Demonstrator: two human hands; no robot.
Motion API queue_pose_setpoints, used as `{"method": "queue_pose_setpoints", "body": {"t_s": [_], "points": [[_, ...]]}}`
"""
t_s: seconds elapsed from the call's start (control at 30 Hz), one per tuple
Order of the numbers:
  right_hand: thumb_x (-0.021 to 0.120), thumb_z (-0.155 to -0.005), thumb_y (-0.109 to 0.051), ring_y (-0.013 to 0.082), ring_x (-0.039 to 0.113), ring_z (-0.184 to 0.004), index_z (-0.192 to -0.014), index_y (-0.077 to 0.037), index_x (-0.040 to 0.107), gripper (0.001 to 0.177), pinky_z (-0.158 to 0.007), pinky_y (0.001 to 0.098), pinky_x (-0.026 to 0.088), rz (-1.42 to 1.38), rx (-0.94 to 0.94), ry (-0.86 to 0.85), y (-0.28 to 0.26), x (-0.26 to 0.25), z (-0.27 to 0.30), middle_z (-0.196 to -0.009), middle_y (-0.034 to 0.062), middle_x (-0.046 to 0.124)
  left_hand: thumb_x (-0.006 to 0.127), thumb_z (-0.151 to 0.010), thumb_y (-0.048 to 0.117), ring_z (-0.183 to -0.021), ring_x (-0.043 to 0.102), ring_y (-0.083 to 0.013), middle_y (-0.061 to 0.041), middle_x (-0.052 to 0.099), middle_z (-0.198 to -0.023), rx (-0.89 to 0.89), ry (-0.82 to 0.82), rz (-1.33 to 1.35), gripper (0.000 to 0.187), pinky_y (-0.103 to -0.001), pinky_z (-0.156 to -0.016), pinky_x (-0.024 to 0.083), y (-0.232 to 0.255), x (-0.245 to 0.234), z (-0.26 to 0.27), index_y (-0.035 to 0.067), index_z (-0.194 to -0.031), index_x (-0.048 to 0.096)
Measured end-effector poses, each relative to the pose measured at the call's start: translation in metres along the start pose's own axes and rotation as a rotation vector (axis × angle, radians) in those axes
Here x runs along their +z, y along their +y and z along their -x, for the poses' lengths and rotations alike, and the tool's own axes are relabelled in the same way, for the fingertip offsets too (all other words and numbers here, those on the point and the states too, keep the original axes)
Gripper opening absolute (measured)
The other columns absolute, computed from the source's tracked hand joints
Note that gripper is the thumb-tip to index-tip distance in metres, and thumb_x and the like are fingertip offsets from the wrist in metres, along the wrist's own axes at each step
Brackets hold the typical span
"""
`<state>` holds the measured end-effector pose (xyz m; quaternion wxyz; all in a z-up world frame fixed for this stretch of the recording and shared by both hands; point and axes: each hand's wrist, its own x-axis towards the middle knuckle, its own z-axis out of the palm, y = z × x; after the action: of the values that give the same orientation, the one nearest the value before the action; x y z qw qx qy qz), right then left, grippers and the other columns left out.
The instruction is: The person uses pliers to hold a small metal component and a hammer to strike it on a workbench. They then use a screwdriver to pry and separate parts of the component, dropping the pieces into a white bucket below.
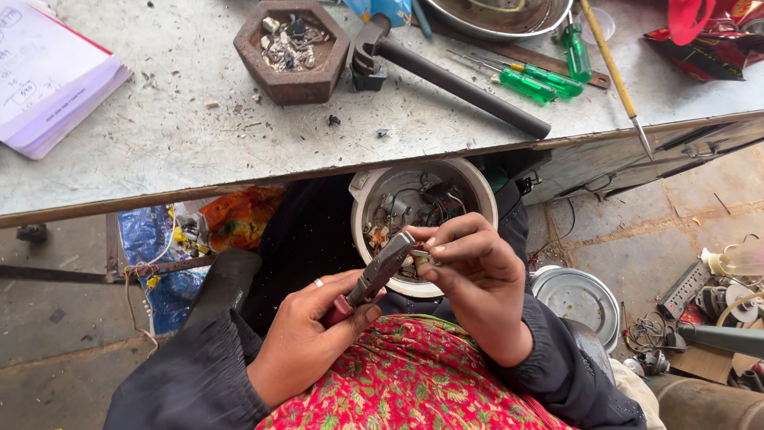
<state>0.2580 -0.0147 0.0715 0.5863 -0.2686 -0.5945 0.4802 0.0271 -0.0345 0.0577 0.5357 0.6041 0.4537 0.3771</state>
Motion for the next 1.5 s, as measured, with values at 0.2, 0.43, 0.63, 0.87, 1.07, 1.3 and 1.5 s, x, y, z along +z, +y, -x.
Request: {"method": "queue_pose_setpoints", "body": {"t_s": [0.2, 0.43, 0.63, 0.87, 1.07, 1.3, 1.5], "points": [[0.069, -0.093, 0.018, 0.0335, 0.069, -0.124, -0.114, -0.001, 0.061, 0.03, -0.11, 0.0444, 0.057, 0.206, -0.124, -0.006, -0.006, 0.01, -0.002, -0.121, 0.0111, 0.055, 0.079, -0.083, 0.014, -0.071, 0.062, -0.0095, -0.004, 0.079, -0.095, -0.06, -0.039, -0.044, 0.043, -0.027, -0.066, 0.054, 0.007, 0.001, 0.001, 0.011, -0.126, 0.073], [0.068, -0.092, 0.018, 0.035, 0.07, -0.124, -0.115, -0.001, 0.06, 0.031, -0.1, 0.0374, 0.06, 0.319, -0.165, -0.015, -0.008, 0.01, -0.005, -0.122, 0.012, 0.054, 0.075, -0.089, 0.02, -0.087, 0.064, -0.015, -0.007, 0.072, -0.104, 0.101, -0.111, -0.125, 0.057, -0.03, -0.079, 0.052, 0.003, 0.001, 0.004, 0.009, -0.143, 0.059], [0.067, -0.093, 0.019, 0.0345, 0.069, -0.125, -0.115, -0.001, 0.061, 0.03, -0.099, 0.035, 0.065, 0.224, -0.087, -0.066, -0.005, 0.006, 0.0, -0.121, 0.0121, 0.055, 0.069, -0.097, 0.024, -0.097, 0.06, -0.0136, -0.007, 0.05, -0.124, -0.099, -0.298, 0.041, 0.054, -0.03, -0.087, 0.055, -0.008, 0.001, 0.006, 0.008, -0.143, 0.045], [0.065, -0.094, 0.019, 0.0349, 0.068, -0.125, -0.114, 0.0, 0.061, 0.028, -0.102, 0.0367, 0.064, 0.152, -0.054, -0.07, 0.001, 0.005, 0.004, -0.121, 0.0127, 0.054, 0.067, -0.09, 0.019, -0.074, 0.06, -0.0073, 0.0, 0.063, -0.087, -0.241, -0.437, 0.161, 0.031, -0.032, -0.066, 0.058, -0.002, -0.008, -0.01, 0.007, -0.114, 0.053], [0.073, -0.09, 0.013, 0.0302, 0.069, -0.123, -0.117, -0.001, 0.065, 0.032, -0.103, 0.0385, 0.062, 0.39, -0.069, -0.232, -0.018, 0.0, -0.016, -0.122, 0.0146, 0.062, 0.074, -0.086, 0.02, -0.051, 0.047, -0.0068, 0.001, 0.05, -0.056, -0.175, -0.239, -0.096, 0.022, -0.028, -0.05, 0.043, -0.01, -0.004, -0.008, 0.005, -0.081, 0.058], [0.073, -0.094, 0.001, 0.0288, 0.068, -0.104, -0.115, -0.003, 0.073, 0.021, -0.095, 0.0377, 0.053, 1.109, -0.152, 0.036, -0.03, -0.097, -0.1, -0.112, 0.0125, 0.07, 0.074, -0.088, 0.017, -0.055, 0.038, -0.0062, 0.004, 0.044, -0.059, -0.192, -0.043, 0.115, 0.026, -0.029, -0.049, 0.032, -0.032, -0.011, -0.009, 0.004, -0.078, 0.054], [0.064, -0.095, -0.001, 0.0364, 0.066, -0.107, -0.115, -0.003, 0.076, 0.024, -0.095, 0.042, 0.051, 1.439, -0.168, 0.023, 0.009, -0.184, -0.168, -0.11, 0.0167, 0.071, 0.078, -0.082, 0.022, -0.05, 0.042, -0.0087, -0.002, 0.047, -0.054, -0.191, -0.024, -0.1, 0.027, -0.03, -0.047, 0.039, -0.019, -0.011, -0.013, 0.004, -0.078, 0.057]]}}
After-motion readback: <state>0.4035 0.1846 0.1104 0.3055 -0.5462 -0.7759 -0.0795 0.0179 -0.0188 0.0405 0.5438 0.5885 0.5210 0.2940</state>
